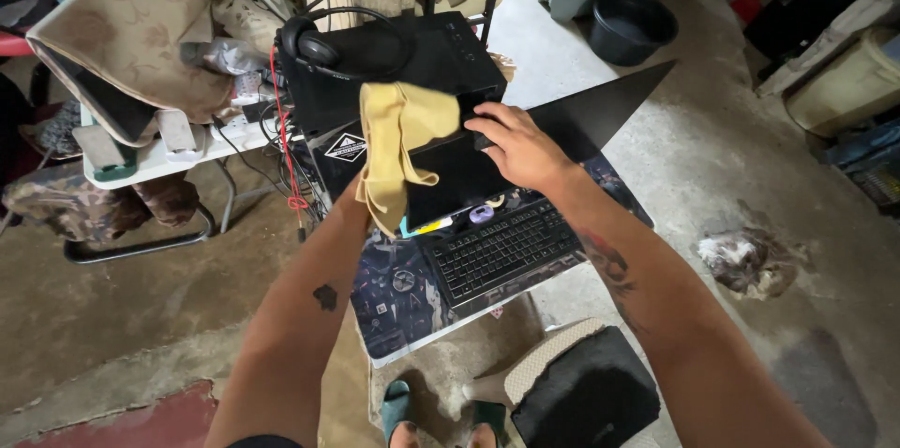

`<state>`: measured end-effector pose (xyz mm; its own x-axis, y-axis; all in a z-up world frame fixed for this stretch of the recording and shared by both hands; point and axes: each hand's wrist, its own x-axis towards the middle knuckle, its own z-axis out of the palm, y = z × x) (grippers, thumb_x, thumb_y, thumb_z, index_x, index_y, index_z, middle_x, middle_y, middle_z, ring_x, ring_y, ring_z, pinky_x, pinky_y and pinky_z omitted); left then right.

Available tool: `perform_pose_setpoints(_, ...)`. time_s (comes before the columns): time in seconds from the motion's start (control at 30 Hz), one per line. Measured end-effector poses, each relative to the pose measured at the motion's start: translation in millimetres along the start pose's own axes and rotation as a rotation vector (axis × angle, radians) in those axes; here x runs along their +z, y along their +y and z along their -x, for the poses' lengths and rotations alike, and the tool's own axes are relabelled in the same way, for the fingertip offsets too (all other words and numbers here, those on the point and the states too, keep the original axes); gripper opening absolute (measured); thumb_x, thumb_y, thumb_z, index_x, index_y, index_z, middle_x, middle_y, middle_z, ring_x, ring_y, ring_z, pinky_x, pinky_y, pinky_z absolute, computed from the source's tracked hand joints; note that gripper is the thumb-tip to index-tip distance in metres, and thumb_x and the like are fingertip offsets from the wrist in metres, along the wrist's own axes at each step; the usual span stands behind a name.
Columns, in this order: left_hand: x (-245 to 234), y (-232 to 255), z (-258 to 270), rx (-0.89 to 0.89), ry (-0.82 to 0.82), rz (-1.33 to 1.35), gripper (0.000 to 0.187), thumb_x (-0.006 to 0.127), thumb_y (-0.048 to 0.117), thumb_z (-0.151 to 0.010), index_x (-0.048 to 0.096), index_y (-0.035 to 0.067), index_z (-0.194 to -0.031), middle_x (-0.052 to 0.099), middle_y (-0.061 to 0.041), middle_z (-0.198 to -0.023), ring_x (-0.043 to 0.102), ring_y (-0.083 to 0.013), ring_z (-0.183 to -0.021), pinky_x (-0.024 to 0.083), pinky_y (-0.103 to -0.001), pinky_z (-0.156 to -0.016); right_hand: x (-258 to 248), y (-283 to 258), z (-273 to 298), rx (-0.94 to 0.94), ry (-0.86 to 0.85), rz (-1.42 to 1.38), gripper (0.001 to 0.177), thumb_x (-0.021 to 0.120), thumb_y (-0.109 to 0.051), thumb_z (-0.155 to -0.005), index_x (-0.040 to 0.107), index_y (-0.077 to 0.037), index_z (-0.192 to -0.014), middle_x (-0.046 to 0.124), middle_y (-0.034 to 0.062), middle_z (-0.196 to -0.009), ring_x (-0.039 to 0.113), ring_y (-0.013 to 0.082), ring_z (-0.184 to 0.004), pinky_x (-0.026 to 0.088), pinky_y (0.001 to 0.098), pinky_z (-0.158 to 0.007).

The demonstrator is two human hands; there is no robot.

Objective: The recorder cleans a computer tower and monitor with a cloth and then packs a garment into a bag.

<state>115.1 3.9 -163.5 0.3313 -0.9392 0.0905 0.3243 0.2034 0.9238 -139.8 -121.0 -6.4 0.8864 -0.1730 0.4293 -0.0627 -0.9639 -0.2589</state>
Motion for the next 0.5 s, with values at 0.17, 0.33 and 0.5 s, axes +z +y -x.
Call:
perform_pose_setpoints(0.17, 0.4, 14.0, 16.7, 0.077, 0.006, -0.119, 0.049, 0.065, 0.036, -0.09, 0.062, 0.004, -0.128, 0.07, -0.009, -0.109, 0.069, -0.0232, -0.094, 0.059, -0.04, -0.085, 1.5, -1.8, -1.8, -0.01, 0.014, 0.016, 0.049, 0.072, -0.003, -0.085, 0.063, -0.011, -0.132, 0.053, 0.0129, -0.143, 0.052, 0.038, -0.129, 0.045, 0.0446, -0.109)
perform_pose_setpoints(0.33, -20.7, -2.3, 50.0, 0.162, -0.003, -0.235, 0.051, 0.068, 0.035, -0.086, 0.062, 0.004, -0.127, 0.07, -0.009, -0.11, 0.068, -0.024, -0.095, 0.059, -0.04, -0.086, -0.6, -2.9, -3.2, -0.027, 0.022, 0.006, 0.049, 0.071, -0.002, -0.085, 0.063, -0.01, -0.133, 0.053, 0.0132, -0.143, 0.052, 0.0376, -0.13, 0.045, 0.0441, -0.109)
perform_pose_setpoints(0.5, -24.3, -8.1, 68.5, 0.245, -0.004, -0.35, 0.054, 0.071, 0.034, -0.082, 0.062, 0.004, -0.126, 0.07, -0.009, -0.111, 0.068, -0.0247, -0.096, 0.059, -0.041, -0.087, -0.3, -1.8, -2.7, -0.027, 0.019, 0.004, 0.049, 0.071, -0.001, -0.085, 0.063, -0.01, -0.133, 0.053, 0.0134, -0.143, 0.052, 0.0375, -0.13, 0.045, 0.0442, -0.11)
